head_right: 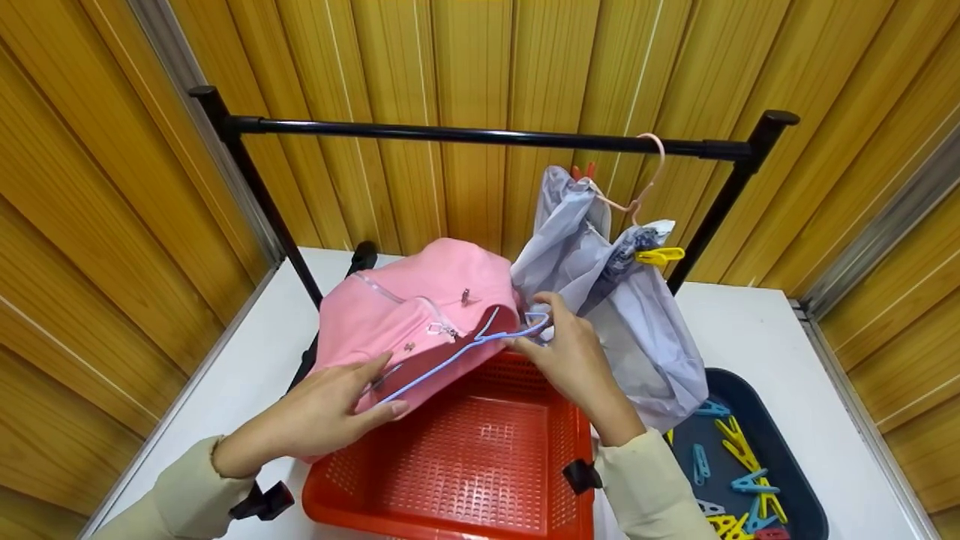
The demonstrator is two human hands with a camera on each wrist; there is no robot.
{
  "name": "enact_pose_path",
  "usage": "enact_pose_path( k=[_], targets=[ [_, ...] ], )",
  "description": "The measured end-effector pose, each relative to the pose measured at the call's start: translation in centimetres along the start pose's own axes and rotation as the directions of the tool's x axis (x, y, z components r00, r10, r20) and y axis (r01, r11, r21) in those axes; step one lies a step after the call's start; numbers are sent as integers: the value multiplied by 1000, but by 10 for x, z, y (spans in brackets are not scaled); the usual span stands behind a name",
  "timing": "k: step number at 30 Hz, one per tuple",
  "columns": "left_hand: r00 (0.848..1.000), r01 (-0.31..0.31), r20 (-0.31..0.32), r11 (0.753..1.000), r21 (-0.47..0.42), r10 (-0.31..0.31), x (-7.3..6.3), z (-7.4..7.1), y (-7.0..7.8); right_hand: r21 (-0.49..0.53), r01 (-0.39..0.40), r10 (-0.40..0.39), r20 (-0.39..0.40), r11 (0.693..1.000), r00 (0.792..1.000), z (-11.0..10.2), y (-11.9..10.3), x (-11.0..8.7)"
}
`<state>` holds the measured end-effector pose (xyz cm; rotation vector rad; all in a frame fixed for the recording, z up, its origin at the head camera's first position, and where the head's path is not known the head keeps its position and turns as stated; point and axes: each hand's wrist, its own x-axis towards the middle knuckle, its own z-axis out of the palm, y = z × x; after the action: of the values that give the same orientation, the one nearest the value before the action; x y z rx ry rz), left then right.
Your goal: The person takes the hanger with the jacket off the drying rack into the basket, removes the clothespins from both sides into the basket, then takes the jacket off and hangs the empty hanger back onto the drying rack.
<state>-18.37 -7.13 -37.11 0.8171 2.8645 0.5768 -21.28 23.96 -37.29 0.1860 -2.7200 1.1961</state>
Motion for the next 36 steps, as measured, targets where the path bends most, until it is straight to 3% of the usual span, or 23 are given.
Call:
enact_pose_path(
  k=[5,9,16,26,32,36],
  targets=[
    [999,-36,-9,996,-75,36,-7,-9,-6,-18,-1,1,-2,1000,1000,4,4,3],
    [998,-57,26,981,-185,63,-12,-18,-14,-1,-13,13,17,1000,1000,6,8,4],
    [988,-39,130,936,-351,89,-20,-29,-27,30,-61,59,55,998,997,8,14,5],
    [974,-23,182,859,-511,135,-27,-36,-36,55,-98,93,82,994,992,9,23,4],
    [968,-87,147,822,-563,203,-29,-38,-41,47,-105,101,88,993,991,9,28,2],
    [975,-113,89,799,-591,205,-27,-41,-43,50,-105,99,103,993,990,9,30,0]
  ],
)
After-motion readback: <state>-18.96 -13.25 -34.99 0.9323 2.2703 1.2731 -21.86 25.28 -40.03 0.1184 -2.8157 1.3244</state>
